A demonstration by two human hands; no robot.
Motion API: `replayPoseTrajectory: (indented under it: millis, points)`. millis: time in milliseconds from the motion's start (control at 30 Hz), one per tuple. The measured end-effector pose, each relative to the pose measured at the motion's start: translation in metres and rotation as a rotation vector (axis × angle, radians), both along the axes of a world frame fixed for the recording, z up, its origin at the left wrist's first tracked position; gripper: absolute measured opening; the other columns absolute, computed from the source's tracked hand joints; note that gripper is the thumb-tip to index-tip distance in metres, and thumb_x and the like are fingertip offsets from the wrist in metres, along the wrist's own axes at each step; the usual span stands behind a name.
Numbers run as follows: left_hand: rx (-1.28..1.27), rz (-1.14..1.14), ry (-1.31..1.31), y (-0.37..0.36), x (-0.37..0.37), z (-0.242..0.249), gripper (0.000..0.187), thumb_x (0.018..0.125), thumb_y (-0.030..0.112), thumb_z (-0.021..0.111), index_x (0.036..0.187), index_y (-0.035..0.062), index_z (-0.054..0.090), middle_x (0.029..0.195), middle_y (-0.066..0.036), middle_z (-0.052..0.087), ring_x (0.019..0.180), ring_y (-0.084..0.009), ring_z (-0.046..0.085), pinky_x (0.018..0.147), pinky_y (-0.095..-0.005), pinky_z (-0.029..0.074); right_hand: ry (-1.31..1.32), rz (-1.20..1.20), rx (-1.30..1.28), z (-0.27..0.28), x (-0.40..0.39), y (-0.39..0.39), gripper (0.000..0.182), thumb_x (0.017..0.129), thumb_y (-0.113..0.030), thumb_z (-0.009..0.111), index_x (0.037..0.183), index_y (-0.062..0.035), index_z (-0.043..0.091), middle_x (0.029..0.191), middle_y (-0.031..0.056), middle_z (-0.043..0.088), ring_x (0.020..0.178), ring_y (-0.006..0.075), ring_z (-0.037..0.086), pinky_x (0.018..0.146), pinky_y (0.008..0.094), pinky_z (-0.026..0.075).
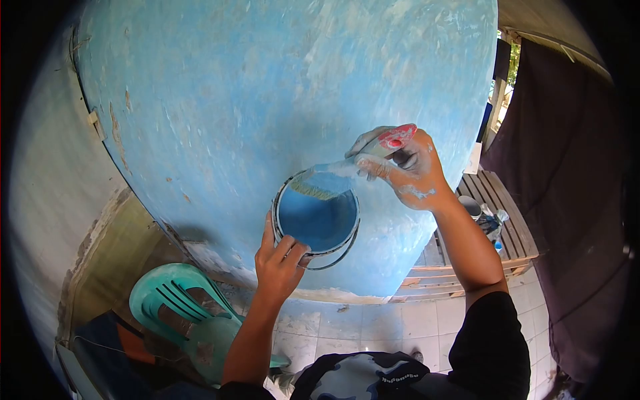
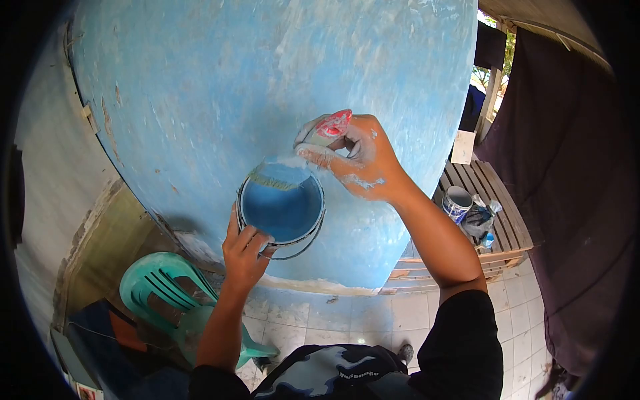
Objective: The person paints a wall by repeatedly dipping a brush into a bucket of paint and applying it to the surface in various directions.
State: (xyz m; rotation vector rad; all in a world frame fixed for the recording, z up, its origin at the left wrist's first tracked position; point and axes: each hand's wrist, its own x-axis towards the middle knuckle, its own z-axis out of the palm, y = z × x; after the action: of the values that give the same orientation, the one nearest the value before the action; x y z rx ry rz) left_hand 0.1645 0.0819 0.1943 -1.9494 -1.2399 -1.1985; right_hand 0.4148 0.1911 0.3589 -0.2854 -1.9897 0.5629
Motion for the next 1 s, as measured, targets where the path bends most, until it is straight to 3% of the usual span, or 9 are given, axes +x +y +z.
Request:
replayPoseTrajectory:
  millis: [167,200,267,333,433,533,667,767,1000]
  points:
    - [0.070,0.007,0.126,0.001,-0.001,0.008,0.033,0.051,0.000,0.082,0.080,0.0095,0.069,0.086,-0.007,0.064,0.123,-0.0606,0.059,0.065,-0.0484,0.061,-0.138,0.085,0.131,-0.030,-0.013,-0.002,0.019,0.088,-0.010,0.083,0.099,0.0032,0.075,0.090,0.0164,0.075,0.070,0.0177,0.069,0.064,0.0290,0.056]
    - [0.085,0.009,0.147,0.003,-0.001,0.006,0.032,0.051,-0.001,0.081,0.079,0.0096,0.069,0.086,-0.006,0.064,0.122,-0.0606,0.060,0.063,-0.0470,0.060,-0.246,0.072,-0.022,-0.031,-0.014,-0.008,0.019,0.083,-0.004,0.084,0.100,0.0015,0.077,0.097,0.0172,0.077,0.081,0.0224,0.074,0.071,0.0317,0.058]
    - [0.100,0.011,0.171,0.002,-0.001,0.006,0.031,0.051,-0.001,0.081,0.078,0.0098,0.070,0.086,-0.006,0.065,0.121,-0.0606,0.061,0.061,-0.0457,0.060,-0.287,0.070,0.052,-0.044,-0.021,-0.007,0.023,0.082,-0.003,0.084,0.102,0.0015,0.076,0.098,0.0179,0.077,0.083,0.0260,0.074,0.074,0.0338,0.058]
    - [0.132,0.003,0.181,0.000,0.002,0.007,0.028,0.053,0.000,0.079,0.077,0.0093,0.069,0.085,-0.006,0.065,0.120,-0.0607,0.061,0.062,-0.0460,0.060,-0.352,0.111,0.108,-0.060,-0.026,0.000,0.032,0.078,0.001,0.082,0.109,0.0016,0.075,0.104,0.0196,0.076,0.090,0.0361,0.072,0.082,0.0394,0.057]
    - [0.144,0.007,0.201,-0.003,0.003,0.008,0.018,0.063,0.002,0.079,0.078,0.0117,0.073,0.085,-0.003,0.067,0.118,-0.0584,0.064,0.065,-0.0435,0.062,-0.374,0.100,0.084,-0.080,-0.032,0.004,0.035,0.076,0.004,0.080,0.111,0.0013,0.075,0.108,0.0204,0.075,0.093,0.0383,0.072,0.084,0.0403,0.057]
    - [0.165,-0.014,0.194,-0.005,0.004,0.006,0.025,0.056,-0.002,0.076,0.077,0.0092,0.069,0.082,-0.006,0.064,0.118,-0.0611,0.062,0.065,-0.0473,0.060,-0.410,0.092,0.099,-0.091,-0.036,0.004,0.029,0.081,0.002,0.079,0.110,-0.0001,0.076,0.105,0.0208,0.074,0.093,0.0390,0.071,0.083,0.0431,0.057]
    - [0.150,-0.012,0.200,-0.007,0.003,0.007,0.026,0.055,-0.002,0.076,0.077,0.0092,0.069,0.084,-0.006,0.065,0.120,-0.0614,0.060,0.068,-0.0499,0.060,-0.456,0.110,0.123,-0.090,-0.034,0.001,0.031,0.081,0.001,0.078,0.112,-0.0002,0.075,0.106,0.0209,0.073,0.095,0.0388,0.071,0.084,0.0433,0.057]
    - [0.101,0.020,0.190,-0.007,0.006,0.014,0.023,0.060,0.000,0.080,0.078,0.0120,0.073,0.086,-0.003,0.068,0.121,-0.0586,0.062,0.067,-0.0425,0.062,-0.369,0.112,0.133,-0.087,-0.026,0.002,0.032,0.081,0.000,0.079,0.113,-0.0012,0.076,0.109,0.0204,0.074,0.095,0.0384,0.071,0.084,0.0428,0.058]
    - [-0.076,-0.060,-0.066,0.008,0.011,0.028,0.032,0.055,0.000,0.085,0.082,0.0096,0.071,0.093,-0.007,0.069,0.130,-0.0529,0.058,0.084,-0.0509,0.059,-0.247,-0.011,0.372,-0.075,0.002,0.004,0.037,0.080,-0.001,0.081,0.116,-0.0022,0.076,0.117,0.0189,0.075,0.094,0.0368,0.072,0.082,0.0408,0.060]
